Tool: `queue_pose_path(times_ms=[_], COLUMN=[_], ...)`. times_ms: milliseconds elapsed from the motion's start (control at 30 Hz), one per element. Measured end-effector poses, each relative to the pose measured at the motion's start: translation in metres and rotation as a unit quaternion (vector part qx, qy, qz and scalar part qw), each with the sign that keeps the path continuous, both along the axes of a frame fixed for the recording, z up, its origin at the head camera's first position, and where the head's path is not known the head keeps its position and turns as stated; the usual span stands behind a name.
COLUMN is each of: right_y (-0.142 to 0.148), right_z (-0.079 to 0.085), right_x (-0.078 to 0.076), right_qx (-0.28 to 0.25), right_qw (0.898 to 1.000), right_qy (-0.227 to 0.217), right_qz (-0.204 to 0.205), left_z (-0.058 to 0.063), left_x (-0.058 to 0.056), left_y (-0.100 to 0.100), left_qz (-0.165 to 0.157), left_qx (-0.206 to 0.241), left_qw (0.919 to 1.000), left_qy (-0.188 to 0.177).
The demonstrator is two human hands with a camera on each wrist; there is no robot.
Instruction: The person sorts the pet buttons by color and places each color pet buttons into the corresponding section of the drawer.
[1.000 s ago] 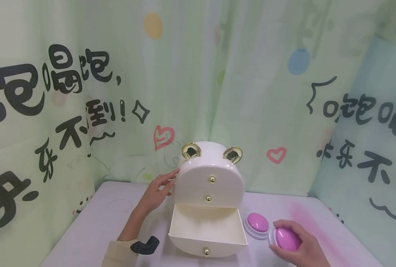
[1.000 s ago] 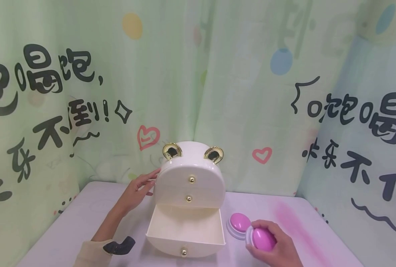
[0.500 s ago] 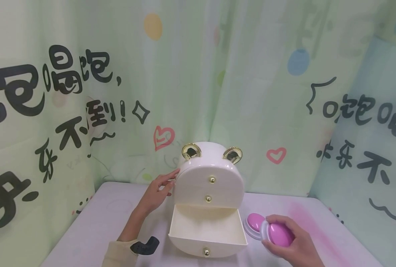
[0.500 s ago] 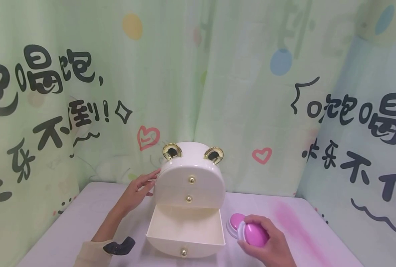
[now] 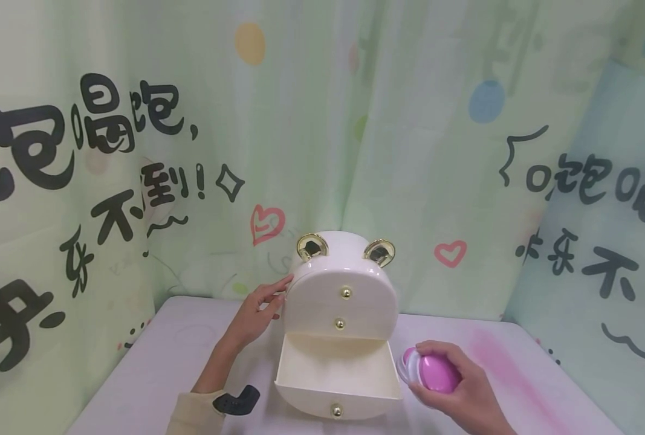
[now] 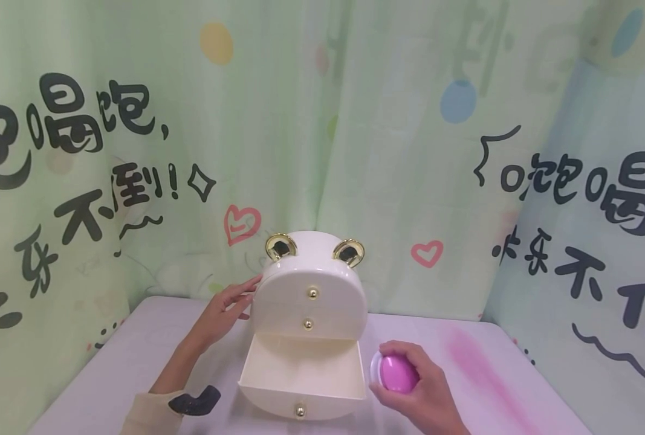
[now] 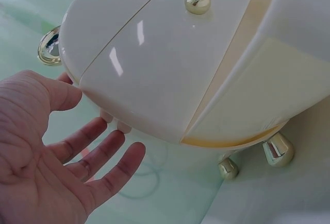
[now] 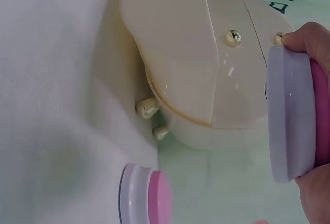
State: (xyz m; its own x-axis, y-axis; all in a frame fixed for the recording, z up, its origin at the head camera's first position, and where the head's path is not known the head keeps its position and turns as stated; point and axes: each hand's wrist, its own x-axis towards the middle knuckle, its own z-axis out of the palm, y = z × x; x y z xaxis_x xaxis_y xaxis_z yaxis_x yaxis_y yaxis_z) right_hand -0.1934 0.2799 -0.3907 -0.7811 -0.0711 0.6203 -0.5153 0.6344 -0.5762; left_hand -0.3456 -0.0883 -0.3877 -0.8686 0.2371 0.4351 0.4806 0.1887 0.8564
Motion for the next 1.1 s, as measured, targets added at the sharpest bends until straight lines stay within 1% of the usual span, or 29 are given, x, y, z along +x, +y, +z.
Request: queue_pose_path(times_ms=[133, 300, 367, 467, 600, 700, 800, 1000, 1100], right_y=[-0.005, -0.012, -0.015, -0.02, -0.026, -0.029, -0.032, -0.038, -0.041], right_z=[-0.002, -0.004, -0.005, -0.005, -0.004, -0.005, -0.005, -0.008, -0.01], right_x=[-0.005, -0.012, -0.014, -0.017, -0.02, -0.023, -0.026, -0.029, -0.032], right_qx=[0.013, 0.044, 0.057, 0.074, 0.084, 0.093, 0.104, 0.12, 0.129], right_qw=[0.999, 0.995, 0.994, 0.991, 0.986, 0.982, 0.979, 0.977, 0.973], right_qy=[0.037, 0.082, 0.092, 0.105, 0.122, 0.135, 0.146, 0.148, 0.164], right_qz=[0.021, 0.031, 0.032, 0.044, 0.077, 0.092, 0.095, 0.093, 0.094], left_z=[0.001, 0.0, 0.0, 0.001, 0.001, 0.001, 0.0, 0.001, 0.0], left_x=[0.001, 0.0, 0.0, 0.001, 0.001, 0.001, 0.0, 0.0, 0.001], left_y=[0.0, 0.0, 0.0, 0.0, 0.0, 0.001, 0.0, 0.0, 0.001], left_qz=[0.002, 0.003, 0.002, 0.003, 0.004, 0.005, 0.007, 0.006, 0.006], left_qx=[-0.001, -0.002, -0.001, 0.0, -0.001, -0.002, -0.005, -0.001, 0.0], left_qw=[1.0, 1.0, 1.0, 1.0, 1.0, 1.0, 1.0, 1.0, 1.0], left_qy=[0.001, -0.001, -0.001, -0.004, -0.003, -0.002, -0.003, -0.006, -0.006])
